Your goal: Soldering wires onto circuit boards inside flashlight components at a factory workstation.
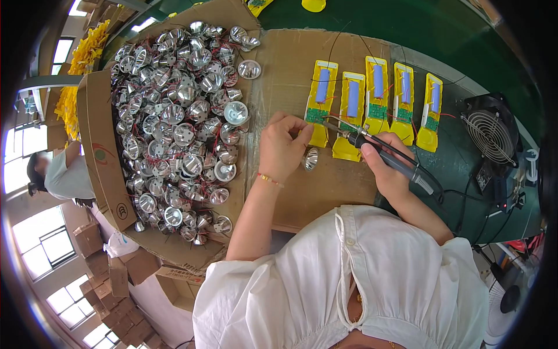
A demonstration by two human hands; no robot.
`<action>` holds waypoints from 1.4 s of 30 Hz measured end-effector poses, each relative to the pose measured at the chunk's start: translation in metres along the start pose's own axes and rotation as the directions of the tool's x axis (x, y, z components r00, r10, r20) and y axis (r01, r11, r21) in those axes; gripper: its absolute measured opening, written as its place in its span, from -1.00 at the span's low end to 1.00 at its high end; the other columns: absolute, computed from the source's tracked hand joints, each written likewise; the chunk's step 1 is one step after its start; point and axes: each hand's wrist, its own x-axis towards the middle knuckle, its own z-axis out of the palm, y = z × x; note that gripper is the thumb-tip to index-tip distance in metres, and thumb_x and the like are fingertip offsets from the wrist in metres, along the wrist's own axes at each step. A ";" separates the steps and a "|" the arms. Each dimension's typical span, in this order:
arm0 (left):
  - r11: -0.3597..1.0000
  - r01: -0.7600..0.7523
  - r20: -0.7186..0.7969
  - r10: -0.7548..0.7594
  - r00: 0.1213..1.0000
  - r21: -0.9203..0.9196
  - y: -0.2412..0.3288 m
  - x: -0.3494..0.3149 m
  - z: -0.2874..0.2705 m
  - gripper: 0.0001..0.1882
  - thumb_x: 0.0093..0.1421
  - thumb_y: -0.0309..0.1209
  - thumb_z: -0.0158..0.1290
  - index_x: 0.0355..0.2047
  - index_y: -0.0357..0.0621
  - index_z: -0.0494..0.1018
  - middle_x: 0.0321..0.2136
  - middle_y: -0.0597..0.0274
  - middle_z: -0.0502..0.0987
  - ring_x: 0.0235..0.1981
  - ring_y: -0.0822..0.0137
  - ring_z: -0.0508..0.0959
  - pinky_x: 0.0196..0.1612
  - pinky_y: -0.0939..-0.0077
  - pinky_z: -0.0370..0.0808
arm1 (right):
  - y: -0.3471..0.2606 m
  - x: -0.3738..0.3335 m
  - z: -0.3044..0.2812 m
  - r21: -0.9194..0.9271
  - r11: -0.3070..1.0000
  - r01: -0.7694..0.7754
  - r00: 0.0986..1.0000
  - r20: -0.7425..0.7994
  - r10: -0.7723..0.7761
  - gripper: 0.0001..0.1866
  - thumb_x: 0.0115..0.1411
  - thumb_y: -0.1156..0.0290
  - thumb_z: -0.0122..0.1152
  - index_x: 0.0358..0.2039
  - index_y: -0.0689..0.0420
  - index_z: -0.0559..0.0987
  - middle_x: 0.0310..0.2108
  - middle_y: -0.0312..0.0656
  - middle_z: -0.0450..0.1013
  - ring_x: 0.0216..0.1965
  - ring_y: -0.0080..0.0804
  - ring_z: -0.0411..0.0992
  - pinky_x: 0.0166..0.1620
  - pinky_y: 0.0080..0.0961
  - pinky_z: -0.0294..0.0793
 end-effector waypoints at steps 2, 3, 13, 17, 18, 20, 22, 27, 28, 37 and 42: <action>1.000 0.018 0.004 -0.018 1.000 0.002 -0.001 0.000 0.002 -0.88 0.01 -0.47 0.15 -0.48 -0.29 0.51 -0.50 0.20 0.43 -0.53 0.42 0.50 -0.43 0.58 0.44 | 0.002 0.000 0.000 -0.028 1.000 0.007 1.000 0.006 -0.007 -0.86 0.07 0.46 0.20 -0.41 0.23 0.45 -0.58 -0.31 0.43 -0.54 -0.70 0.33 -0.46 -0.73 0.31; 1.000 0.014 -0.009 -0.015 1.000 -0.019 -0.002 0.000 0.003 -0.89 -0.01 -0.47 0.14 -0.51 -0.28 0.51 -0.50 0.16 0.43 -0.54 0.36 0.50 -0.44 0.54 0.44 | 0.002 0.000 0.001 -0.025 1.000 0.005 1.000 0.007 -0.004 -0.86 0.07 0.46 0.20 -0.41 0.23 0.45 -0.58 -0.31 0.43 -0.54 -0.70 0.33 -0.46 -0.73 0.31; 0.997 0.039 -0.016 -0.040 0.999 -0.073 -0.003 0.002 0.003 -0.88 -0.03 -0.45 0.15 -0.54 -0.29 0.51 -0.52 0.13 0.44 -0.56 0.33 0.50 -0.46 0.51 0.44 | 0.001 -0.002 -0.006 0.137 0.988 -0.075 0.995 -0.050 0.082 -0.82 0.12 0.44 0.15 -0.33 0.27 0.42 -0.48 -0.14 0.47 -0.51 -0.57 0.41 -0.38 -0.65 0.43; 0.997 0.037 -0.006 -0.038 0.999 -0.065 -0.003 0.003 0.003 -0.87 -0.04 -0.45 0.15 -0.55 -0.29 0.51 -0.52 0.13 0.44 -0.57 0.34 0.50 -0.47 0.52 0.43 | -0.001 -0.005 -0.008 0.139 0.988 -0.069 0.996 -0.045 0.076 -0.83 0.12 0.45 0.14 -0.32 0.27 0.42 -0.47 -0.13 0.47 -0.51 -0.57 0.41 -0.37 -0.65 0.43; 0.998 0.045 -0.002 -0.045 0.999 -0.051 -0.003 0.003 0.002 -0.87 -0.04 -0.44 0.16 -0.55 -0.28 0.51 -0.53 0.13 0.44 -0.57 0.34 0.49 -0.48 0.52 0.43 | -0.001 -0.005 -0.008 0.141 0.988 -0.066 0.996 -0.044 0.073 -0.83 0.12 0.45 0.14 -0.32 0.27 0.42 -0.47 -0.13 0.47 -0.51 -0.57 0.41 -0.37 -0.65 0.43; 0.998 0.052 -0.003 -0.052 0.999 -0.034 -0.002 0.001 0.000 -0.86 -0.05 -0.43 0.16 -0.54 -0.28 0.51 -0.53 0.13 0.43 -0.58 0.34 0.49 -0.48 0.52 0.43 | -0.001 -0.006 -0.008 0.166 0.985 -0.053 0.997 -0.043 0.061 -0.82 0.12 0.45 0.15 -0.32 0.27 0.42 -0.47 -0.14 0.47 -0.51 -0.57 0.41 -0.38 -0.65 0.43; 0.993 0.074 -0.018 -0.076 0.997 -0.094 -0.003 -0.002 0.002 -0.87 -0.01 -0.45 0.14 -0.49 -0.29 0.51 -0.52 0.16 0.44 -0.56 0.38 0.49 -0.45 0.55 0.42 | 0.000 -0.007 -0.010 0.161 0.985 -0.054 0.997 -0.042 0.062 -0.83 0.12 0.46 0.14 -0.32 0.27 0.42 -0.47 -0.14 0.47 -0.51 -0.57 0.41 -0.38 -0.65 0.43; 0.969 -0.016 -0.190 -0.032 0.981 -0.247 -0.008 -0.031 -0.011 -0.87 0.07 -0.50 0.09 -0.37 -0.31 0.50 -0.37 0.17 0.45 -0.38 0.43 0.47 -0.32 0.59 0.42 | 0.003 -0.010 -0.020 0.118 0.992 -0.040 0.998 -0.033 0.044 -0.83 0.11 0.48 0.14 -0.32 0.27 0.42 -0.47 -0.13 0.47 -0.50 -0.57 0.41 -0.37 -0.66 0.43; 0.958 -0.082 -0.173 0.035 0.984 -0.274 -0.014 -0.039 -0.009 -0.87 0.07 -0.49 0.10 -0.37 -0.30 0.50 -0.34 0.16 0.44 -0.31 0.40 0.45 -0.26 0.57 0.41 | 0.002 -0.009 -0.018 0.143 0.989 -0.033 0.998 -0.051 0.041 -0.83 0.09 0.45 0.18 -0.36 0.25 0.44 -0.52 -0.21 0.45 -0.53 -0.64 0.37 -0.42 -0.71 0.37; 0.997 -0.019 -0.072 0.013 0.997 -0.079 -0.004 -0.011 0.001 -0.82 0.08 -0.36 0.08 -0.54 -0.23 0.52 -0.43 0.14 0.41 -0.35 0.22 0.40 -0.28 0.46 0.35 | 0.006 -0.005 -0.007 0.076 0.995 -0.060 0.998 0.002 0.060 -0.85 0.09 0.48 0.16 -0.35 0.25 0.43 -0.48 -0.17 0.46 -0.49 -0.59 0.41 -0.40 -0.68 0.42; 0.999 0.024 0.127 -0.029 0.991 0.036 -0.001 0.007 -0.004 -0.80 0.02 -0.33 0.11 -0.58 -0.21 0.53 -0.49 0.11 0.42 -0.36 0.17 0.40 -0.29 0.40 0.35 | 0.004 0.005 0.006 0.167 0.983 -0.080 0.995 -0.040 0.088 -0.85 0.07 0.43 0.21 -0.42 0.24 0.47 -0.61 -0.34 0.41 -0.61 -0.75 0.31 -0.53 -0.77 0.29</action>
